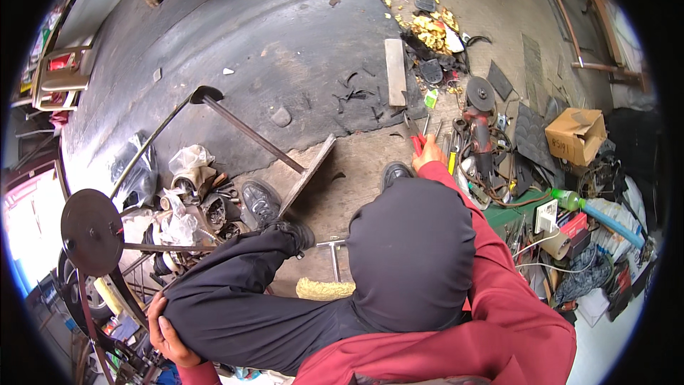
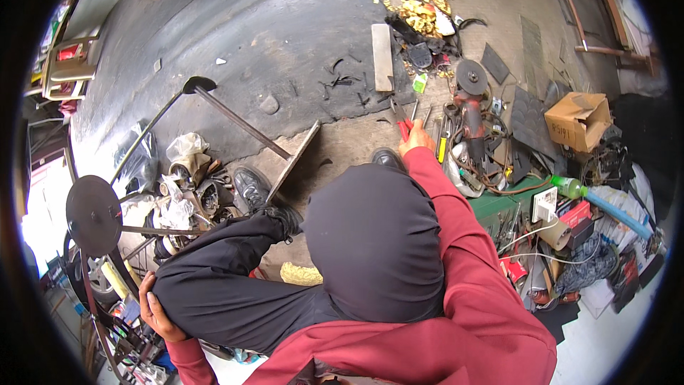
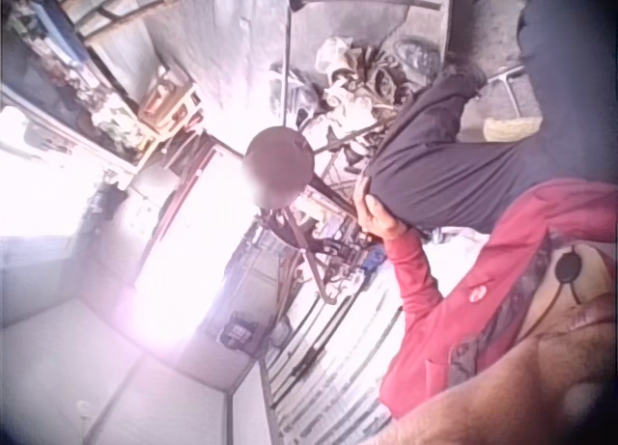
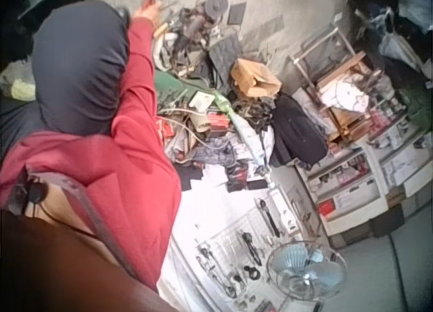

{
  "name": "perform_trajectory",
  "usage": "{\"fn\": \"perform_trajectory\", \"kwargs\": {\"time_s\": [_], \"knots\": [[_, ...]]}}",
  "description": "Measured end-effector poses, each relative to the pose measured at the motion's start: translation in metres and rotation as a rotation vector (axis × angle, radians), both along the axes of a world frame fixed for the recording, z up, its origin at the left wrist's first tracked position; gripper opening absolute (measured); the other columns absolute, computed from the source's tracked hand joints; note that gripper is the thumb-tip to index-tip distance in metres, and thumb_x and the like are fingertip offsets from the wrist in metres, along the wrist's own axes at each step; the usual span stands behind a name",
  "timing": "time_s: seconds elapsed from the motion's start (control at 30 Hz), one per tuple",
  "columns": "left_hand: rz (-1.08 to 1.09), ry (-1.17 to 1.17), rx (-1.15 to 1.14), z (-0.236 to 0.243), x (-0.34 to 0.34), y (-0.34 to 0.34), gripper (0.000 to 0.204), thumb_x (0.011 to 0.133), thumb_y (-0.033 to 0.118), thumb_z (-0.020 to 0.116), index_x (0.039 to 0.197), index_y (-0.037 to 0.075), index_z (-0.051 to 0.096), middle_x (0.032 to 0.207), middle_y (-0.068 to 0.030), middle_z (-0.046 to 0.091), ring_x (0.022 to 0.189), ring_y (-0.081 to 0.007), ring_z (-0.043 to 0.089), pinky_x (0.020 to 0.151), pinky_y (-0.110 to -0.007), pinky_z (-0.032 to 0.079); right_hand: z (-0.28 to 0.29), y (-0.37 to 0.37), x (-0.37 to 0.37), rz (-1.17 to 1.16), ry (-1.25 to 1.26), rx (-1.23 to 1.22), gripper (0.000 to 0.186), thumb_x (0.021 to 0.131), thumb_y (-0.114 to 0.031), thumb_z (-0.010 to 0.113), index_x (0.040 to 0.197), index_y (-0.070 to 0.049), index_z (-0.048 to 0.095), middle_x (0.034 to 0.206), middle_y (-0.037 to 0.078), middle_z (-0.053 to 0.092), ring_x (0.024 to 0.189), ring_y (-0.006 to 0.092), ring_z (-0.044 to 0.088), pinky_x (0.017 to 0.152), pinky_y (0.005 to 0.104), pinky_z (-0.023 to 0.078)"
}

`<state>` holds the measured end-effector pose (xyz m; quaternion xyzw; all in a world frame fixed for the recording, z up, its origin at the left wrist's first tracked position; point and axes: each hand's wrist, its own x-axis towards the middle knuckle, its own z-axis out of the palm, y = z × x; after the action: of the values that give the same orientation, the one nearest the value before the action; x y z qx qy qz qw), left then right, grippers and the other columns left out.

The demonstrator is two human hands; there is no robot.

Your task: The person sits on the floor and handles a pair of black shoes, placing them into a plastic bag. They then rummage through a cluttered pile of tools and materials, picking up a small tube and a pair of pliers. Finally, they stand and move to a workbench to adjust a key-cutting machine.

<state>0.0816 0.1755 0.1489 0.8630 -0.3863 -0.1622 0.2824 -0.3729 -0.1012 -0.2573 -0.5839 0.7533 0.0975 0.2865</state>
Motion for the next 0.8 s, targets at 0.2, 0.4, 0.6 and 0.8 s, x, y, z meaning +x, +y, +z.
{"fn": "perform_trajectory", "kwargs": {"time_s": [0.2, 0.4, 0.6, 0.8], "knots": [[0.015, 0.008, -0.004, -0.001, 0.008, 0.013, 0.042, 0.1, 0.024, 0.041, 0.116, -0.009, 0.062, 0.128, -0.0237, 0.062, 0.121, -0.0321, 0.057, 0.112, -0.043, 0.036, 0.02, 0.01, -0.054, 0.089, -0.228, 0.078, 0.052, 0.074, -0.024, 0.076, 0.117, -0.005, 0.055, 0.102, 0.025, 0.071, 0.099, 0.0429, 0.068, 0.086, 0.0481, 0.053], [-0.019, 0.09, -0.04, -0.006, 0.017, 0.019, 0.046, 0.104, 0.024, 0.036, 0.125, -0.011, 0.059, 0.131, -0.0215, 0.061, 0.124, -0.0299, 0.055, 0.114, -0.041, 0.034, 0.042, 0.034, -0.128, 0.233, -0.436, 0.694, 0.043, 0.073, -0.023, 0.075, 0.111, -0.004, 0.068, 0.09, 0.018, 0.071, 0.087, 0.0294, 0.07, 0.079, 0.0417, 0.053], [-0.004, 0.103, -0.026, -0.007, 0.02, 0.025, 0.044, 0.105, 0.022, 0.035, 0.125, -0.009, 0.059, 0.133, -0.0217, 0.059, 0.126, -0.0298, 0.054, 0.115, -0.041, 0.033, 0.05, 0.01, -0.104, 0.797, 0.022, 0.755, 0.043, 0.074, -0.017, 0.067, 0.117, -0.011, 0.07, 0.111, 0.016, 0.073, 0.106, 0.0359, 0.069, 0.086, 0.0455, 0.055], [0.02, 0.101, -0.061, -0.006, 0.013, 0.019, 0.044, 0.104, 0.023, 0.037, 0.122, -0.009, 0.06, 0.133, -0.0228, 0.059, 0.126, -0.0314, 0.054, 0.116, -0.043, 0.032, 0.073, -0.06, -0.078, 0.885, 0.221, 0.519, 0.045, 0.083, -0.015, 0.066, 0.128, -0.016, 0.061, 0.111, 0.015, 0.073, 0.105, 0.0345, 0.07, 0.087, 0.0459, 0.054]]}}
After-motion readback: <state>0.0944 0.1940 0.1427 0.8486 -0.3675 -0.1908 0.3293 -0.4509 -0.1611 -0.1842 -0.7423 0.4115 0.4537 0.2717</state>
